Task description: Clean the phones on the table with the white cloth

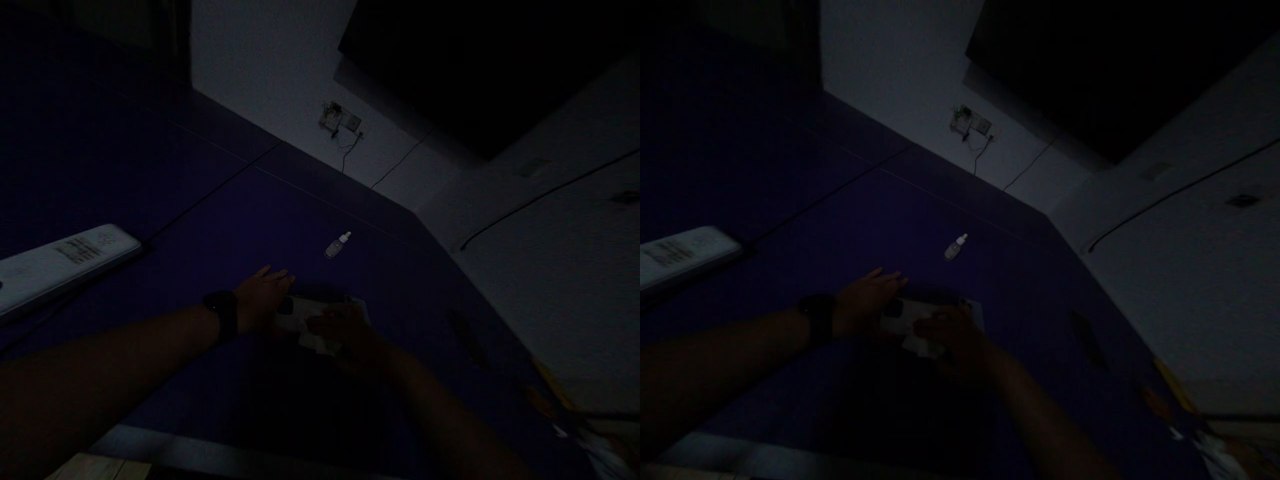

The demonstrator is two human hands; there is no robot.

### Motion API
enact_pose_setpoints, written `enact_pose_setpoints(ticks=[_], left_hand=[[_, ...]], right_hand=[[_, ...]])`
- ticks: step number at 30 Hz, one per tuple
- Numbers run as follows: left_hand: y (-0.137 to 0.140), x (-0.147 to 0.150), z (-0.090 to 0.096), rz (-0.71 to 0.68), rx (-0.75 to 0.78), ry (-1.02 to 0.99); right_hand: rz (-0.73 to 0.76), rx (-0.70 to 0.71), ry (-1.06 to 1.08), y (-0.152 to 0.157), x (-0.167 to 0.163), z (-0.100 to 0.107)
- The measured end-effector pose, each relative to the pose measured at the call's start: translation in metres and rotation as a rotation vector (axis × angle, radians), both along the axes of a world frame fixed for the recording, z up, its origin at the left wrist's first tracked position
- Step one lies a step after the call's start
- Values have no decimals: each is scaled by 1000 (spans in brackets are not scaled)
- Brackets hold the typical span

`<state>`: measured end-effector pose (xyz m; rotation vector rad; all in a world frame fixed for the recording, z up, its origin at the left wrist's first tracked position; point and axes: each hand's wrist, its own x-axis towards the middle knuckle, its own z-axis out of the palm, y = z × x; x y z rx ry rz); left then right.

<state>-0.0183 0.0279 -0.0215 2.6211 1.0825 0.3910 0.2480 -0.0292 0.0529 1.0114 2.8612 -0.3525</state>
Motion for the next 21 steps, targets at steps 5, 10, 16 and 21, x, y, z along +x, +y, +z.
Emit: enact_pose_setpoints(ticks=[5, 10, 16, 21], left_hand=[[1, -2, 2, -2, -14, 39], [1, -6, -1, -19, 16, 11], [0, -5, 4, -33, 2, 2], [-1, -4, 8, -1, -28, 2]], right_hand=[[92, -49, 51, 11, -44, 5], [90, -71, 35, 13, -55, 11], [71, 78, -82, 12, 0, 11], [-105, 173, -263, -8, 5, 20]])
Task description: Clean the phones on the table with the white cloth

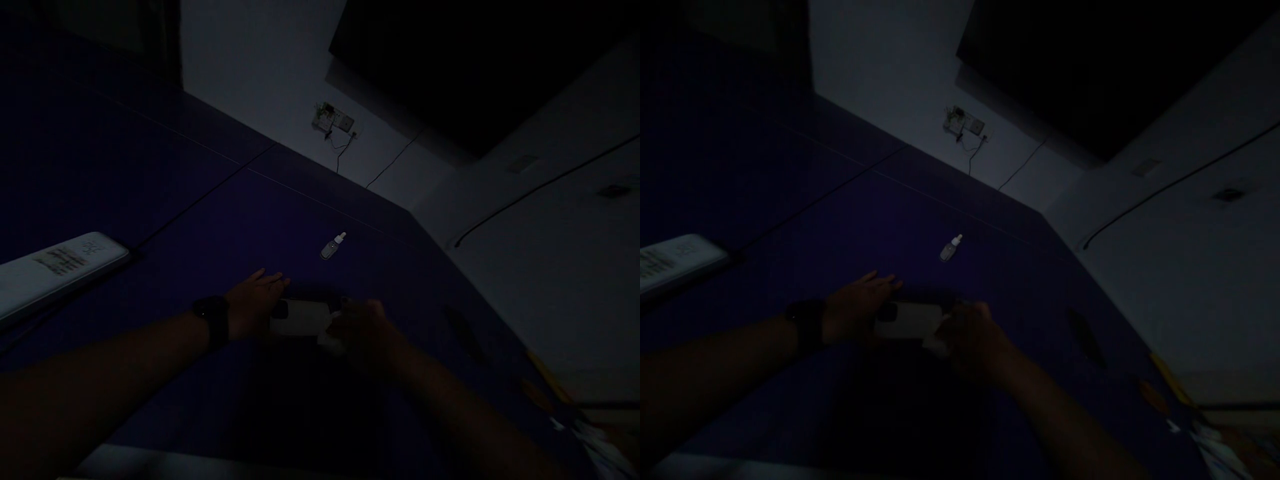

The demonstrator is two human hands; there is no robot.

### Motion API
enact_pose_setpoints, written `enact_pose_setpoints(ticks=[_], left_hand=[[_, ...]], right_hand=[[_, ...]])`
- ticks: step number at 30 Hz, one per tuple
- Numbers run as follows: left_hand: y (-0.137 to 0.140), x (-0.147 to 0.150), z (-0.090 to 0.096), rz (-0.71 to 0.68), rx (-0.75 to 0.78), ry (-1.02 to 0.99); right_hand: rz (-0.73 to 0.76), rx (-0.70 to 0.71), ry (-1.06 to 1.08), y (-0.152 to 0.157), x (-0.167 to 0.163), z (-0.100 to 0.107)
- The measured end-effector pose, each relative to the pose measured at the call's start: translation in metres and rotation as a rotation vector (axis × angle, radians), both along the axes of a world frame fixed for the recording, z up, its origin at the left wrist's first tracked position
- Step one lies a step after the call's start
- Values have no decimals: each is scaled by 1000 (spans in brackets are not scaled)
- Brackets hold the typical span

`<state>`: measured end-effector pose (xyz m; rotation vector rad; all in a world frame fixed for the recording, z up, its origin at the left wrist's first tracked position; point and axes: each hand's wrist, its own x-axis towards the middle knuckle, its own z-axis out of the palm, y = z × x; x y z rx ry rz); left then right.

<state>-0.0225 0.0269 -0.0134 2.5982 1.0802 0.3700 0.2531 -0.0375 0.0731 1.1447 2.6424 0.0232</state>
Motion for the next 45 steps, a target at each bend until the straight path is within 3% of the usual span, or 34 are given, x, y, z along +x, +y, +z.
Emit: enact_pose_setpoints(ticks=[6, 13, 22, 28, 31, 37, 45], left_hand=[[-1, -3, 3, -51, -33, 8], [-2, -2, 3, -47, -40, 22], [0, -1, 3, -62, -58, -13], [1, -5, -2, -87, -27, -38], [0, -6, -1, -78, -12, -45], [2, -6, -3, -91, -30, -46], [3, -9, -5, -102, -20, -48]], right_hand=[[-204, 210, 72, -30, -33, -20], [-359, 253, 185, -10, -47, -39], [-121, 51, 141, -5, 11, -21], [107, -66, 149, 22, -14, -20], [133, -66, 127, 30, -16, -17], [102, -31, 91, 38, 19, -10], [115, -62, 127, 43, -16, -18]])
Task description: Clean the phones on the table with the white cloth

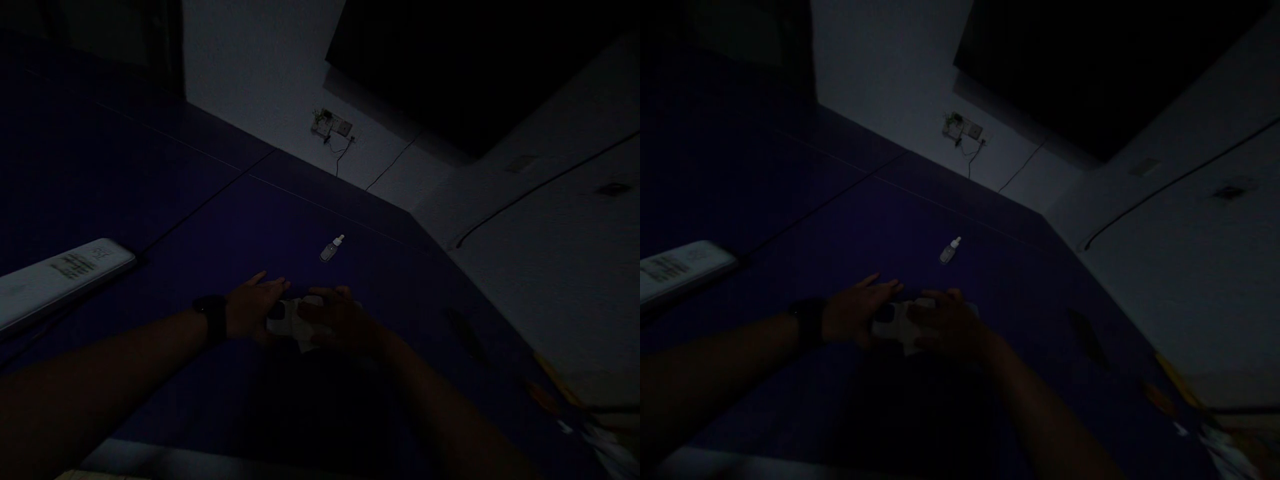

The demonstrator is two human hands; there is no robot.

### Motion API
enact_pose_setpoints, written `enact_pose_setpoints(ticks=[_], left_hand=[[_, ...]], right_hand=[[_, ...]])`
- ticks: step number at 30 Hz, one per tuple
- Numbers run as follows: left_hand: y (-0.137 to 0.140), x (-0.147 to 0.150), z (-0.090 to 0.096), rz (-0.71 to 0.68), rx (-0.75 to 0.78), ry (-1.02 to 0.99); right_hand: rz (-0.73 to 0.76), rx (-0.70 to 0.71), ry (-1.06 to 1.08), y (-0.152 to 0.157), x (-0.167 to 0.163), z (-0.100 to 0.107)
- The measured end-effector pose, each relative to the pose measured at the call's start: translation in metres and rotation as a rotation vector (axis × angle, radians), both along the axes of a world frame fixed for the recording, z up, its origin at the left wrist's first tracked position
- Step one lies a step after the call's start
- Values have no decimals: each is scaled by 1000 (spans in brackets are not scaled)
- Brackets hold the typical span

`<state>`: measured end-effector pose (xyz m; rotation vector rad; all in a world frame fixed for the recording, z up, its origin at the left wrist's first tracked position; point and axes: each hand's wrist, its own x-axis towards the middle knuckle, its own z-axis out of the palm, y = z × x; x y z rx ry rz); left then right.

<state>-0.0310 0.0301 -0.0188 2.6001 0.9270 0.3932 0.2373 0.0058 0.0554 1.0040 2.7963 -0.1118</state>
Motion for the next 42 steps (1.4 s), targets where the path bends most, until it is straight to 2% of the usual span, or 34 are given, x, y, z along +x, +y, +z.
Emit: enact_pose_setpoints(ticks=[6, 13, 20, 22, 26, 28, 30, 34, 37, 39, 42], left_hand=[[-1, 1, 2, 5, 15, -1], [-1, 1, 2, 12, 17, 24], [0, 3, 3, 20, -10, -6], [0, 3, 4, 13, -24, 0], [-1, 0, 6, -6, -26, 18], [-1, -1, 5, -11, -23, 9], [-2, -1, 5, -4, -15, -8], [-2, 1, 5, 10, -10, -19], [-1, 2, 5, 8, -20, -22], [-1, 2, 4, 7, -19, -27], [-1, 1, 2, 2, -5, -38]], right_hand=[[-36, -28, -41, 3, 24, 6], [22, -35, 11, -2, -15, -3], [40, -5, 9, -13, 29, 0], [65, -35, 25, -17, 18, -1], [110, -105, 92, -19, -30, -3], [131, -105, 106, -18, -43, -5], [128, -64, 94, -18, -39, -8], [112, 77, 50, -26, 7, -18], [151, 157, 123, -38, 33, -28], [151, 195, 172, -46, 34, -36], [32, 254, 232, -52, 12, -47]])
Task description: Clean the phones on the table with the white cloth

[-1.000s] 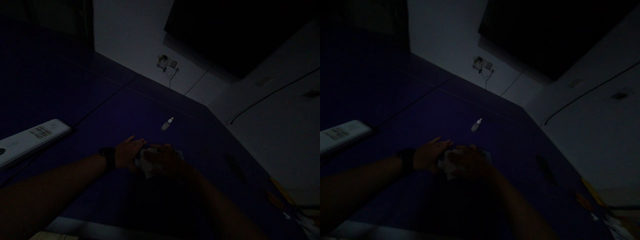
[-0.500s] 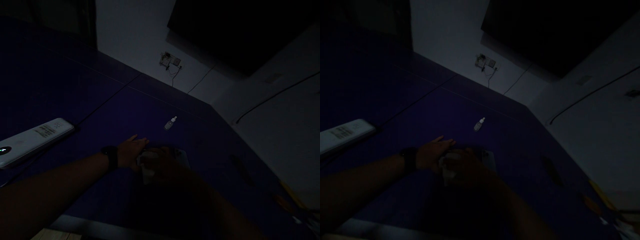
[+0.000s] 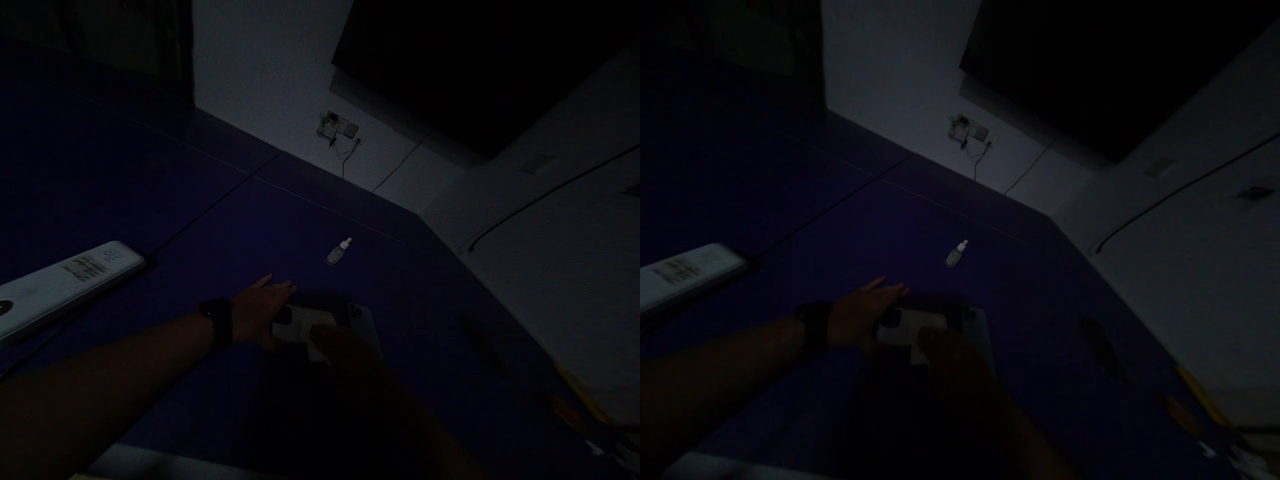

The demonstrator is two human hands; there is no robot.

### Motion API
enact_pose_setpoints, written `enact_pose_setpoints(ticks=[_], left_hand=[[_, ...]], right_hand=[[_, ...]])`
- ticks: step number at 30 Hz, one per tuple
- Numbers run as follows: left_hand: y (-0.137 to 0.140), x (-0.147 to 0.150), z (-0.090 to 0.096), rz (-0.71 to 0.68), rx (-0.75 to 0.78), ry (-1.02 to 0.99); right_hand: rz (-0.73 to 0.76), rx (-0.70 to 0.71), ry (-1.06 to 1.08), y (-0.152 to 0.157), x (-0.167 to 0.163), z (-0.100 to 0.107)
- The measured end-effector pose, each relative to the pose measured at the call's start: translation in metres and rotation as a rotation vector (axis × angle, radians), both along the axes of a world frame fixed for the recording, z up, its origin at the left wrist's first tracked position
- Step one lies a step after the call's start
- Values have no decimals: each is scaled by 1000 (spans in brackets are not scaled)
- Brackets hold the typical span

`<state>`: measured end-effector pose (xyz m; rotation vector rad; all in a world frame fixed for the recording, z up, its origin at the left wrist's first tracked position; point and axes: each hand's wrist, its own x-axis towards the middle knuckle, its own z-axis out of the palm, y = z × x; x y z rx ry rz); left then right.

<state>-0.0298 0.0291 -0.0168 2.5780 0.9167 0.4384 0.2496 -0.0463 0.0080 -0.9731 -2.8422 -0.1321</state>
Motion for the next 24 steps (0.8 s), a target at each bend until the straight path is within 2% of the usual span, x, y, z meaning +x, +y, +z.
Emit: enact_pose_setpoints(ticks=[4, 6, 12, 17, 22, 24], left_hand=[[1, -2, 1, -15, -8, 23], [1, -2, 3, -9, -26, 41], [0, 0, 3, 12, -29, 3], [2, -2, 2, -14, -36, 0], [3, -2, 3, -12, -56, -4], [2, -1, 3, -6, -52, 1]], right_hand=[[-177, 3, 98, 5, -39, -5], [-203, -35, 123, 6, -51, -2], [-110, -220, 128, 0, -47, 8], [22, -305, 23, 16, -56, 11], [23, -292, -33, 24, -71, 16], [25, -331, -33, 25, -69, 16]])
